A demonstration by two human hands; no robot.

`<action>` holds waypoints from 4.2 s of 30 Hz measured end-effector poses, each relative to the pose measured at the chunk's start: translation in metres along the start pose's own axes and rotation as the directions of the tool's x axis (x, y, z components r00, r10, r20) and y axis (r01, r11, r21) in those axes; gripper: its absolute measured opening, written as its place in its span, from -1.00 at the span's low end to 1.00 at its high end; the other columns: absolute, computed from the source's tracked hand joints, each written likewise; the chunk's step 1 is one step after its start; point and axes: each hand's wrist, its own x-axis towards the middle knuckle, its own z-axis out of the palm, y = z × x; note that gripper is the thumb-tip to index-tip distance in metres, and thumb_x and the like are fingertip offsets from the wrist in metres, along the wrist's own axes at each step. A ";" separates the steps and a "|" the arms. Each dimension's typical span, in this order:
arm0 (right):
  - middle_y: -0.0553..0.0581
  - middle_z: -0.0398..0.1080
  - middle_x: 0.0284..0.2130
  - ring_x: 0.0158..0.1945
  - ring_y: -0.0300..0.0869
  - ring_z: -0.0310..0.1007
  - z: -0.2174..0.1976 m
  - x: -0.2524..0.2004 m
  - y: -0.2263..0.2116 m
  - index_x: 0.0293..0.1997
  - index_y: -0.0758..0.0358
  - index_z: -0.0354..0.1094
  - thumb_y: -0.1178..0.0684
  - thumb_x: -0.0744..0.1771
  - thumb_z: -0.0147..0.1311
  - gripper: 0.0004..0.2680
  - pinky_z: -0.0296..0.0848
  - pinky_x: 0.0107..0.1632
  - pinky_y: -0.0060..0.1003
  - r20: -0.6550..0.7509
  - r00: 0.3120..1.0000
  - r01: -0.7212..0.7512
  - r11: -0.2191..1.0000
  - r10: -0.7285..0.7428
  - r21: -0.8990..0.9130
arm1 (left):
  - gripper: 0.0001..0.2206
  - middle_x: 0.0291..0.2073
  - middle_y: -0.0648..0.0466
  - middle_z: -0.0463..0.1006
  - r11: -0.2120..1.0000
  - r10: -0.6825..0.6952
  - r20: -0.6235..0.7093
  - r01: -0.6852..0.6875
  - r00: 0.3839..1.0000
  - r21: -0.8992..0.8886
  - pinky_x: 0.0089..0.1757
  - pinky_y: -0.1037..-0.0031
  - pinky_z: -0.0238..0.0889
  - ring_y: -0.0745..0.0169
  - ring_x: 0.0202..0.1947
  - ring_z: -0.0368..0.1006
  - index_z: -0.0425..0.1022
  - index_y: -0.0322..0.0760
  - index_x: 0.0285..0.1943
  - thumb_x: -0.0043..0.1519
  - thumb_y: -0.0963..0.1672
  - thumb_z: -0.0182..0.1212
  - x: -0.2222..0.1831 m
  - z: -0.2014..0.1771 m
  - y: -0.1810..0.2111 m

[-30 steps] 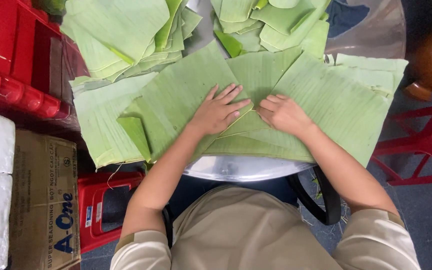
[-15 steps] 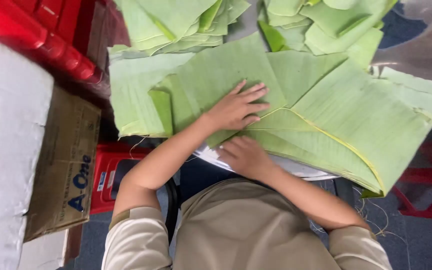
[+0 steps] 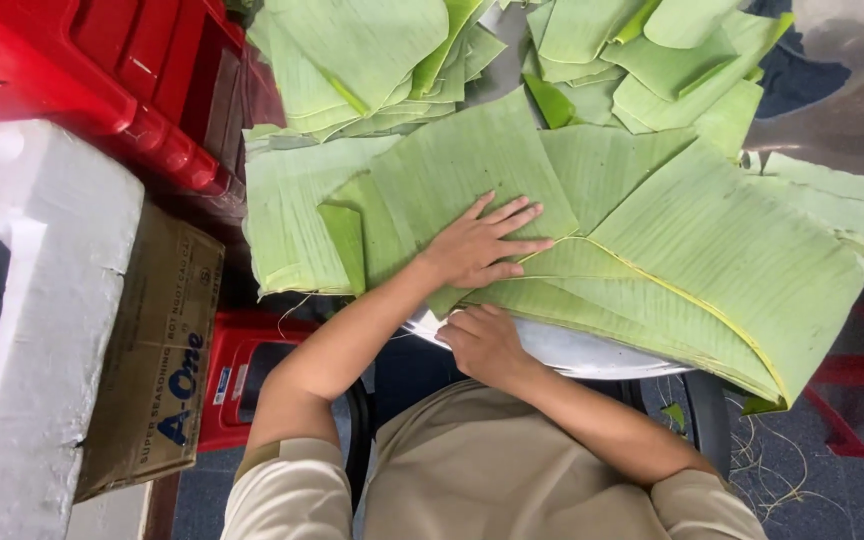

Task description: Sorting and stacking banana leaves on a metal table in a production environment.

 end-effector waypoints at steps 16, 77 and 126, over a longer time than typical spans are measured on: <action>0.02 0.56 -0.30 -0.36 -0.11 0.54 -0.125 -0.008 0.024 -0.32 0.09 0.61 0.16 0.31 0.25 -0.95 0.52 -0.21 -0.26 -0.034 0.914 -0.381 0.887 0.403 0.260 | -0.51 0.61 0.19 -0.24 0.965 -0.234 0.343 0.259 0.910 -0.029 0.41 0.04 -0.61 0.19 0.59 -0.42 0.07 0.45 0.54 0.42 0.15 -0.50 0.014 -0.052 0.028; 0.04 0.31 -0.26 -0.07 -0.02 0.29 -0.110 0.037 0.156 -0.18 0.13 0.35 -0.03 0.40 0.03 -0.89 0.27 -0.08 -0.13 0.574 0.818 -0.065 0.997 0.030 0.040 | -0.62 0.53 0.02 0.08 0.985 -0.161 0.055 0.157 0.985 0.075 0.29 -0.08 -0.17 0.03 0.52 -0.06 0.30 0.27 0.45 0.45 0.03 -0.17 0.033 -0.034 -0.006; 0.06 0.34 -0.37 -0.18 0.01 0.39 -0.091 0.036 0.161 -0.29 0.12 0.40 -0.09 0.36 0.11 -0.85 0.37 -0.12 -0.12 0.436 0.897 -0.030 0.994 0.075 -0.109 | -0.52 0.62 0.07 -0.18 0.989 -0.147 0.189 0.145 0.971 0.024 0.40 -0.20 -0.40 0.03 0.59 -0.19 0.18 0.06 0.55 0.40 -0.02 -0.21 0.067 -0.030 0.002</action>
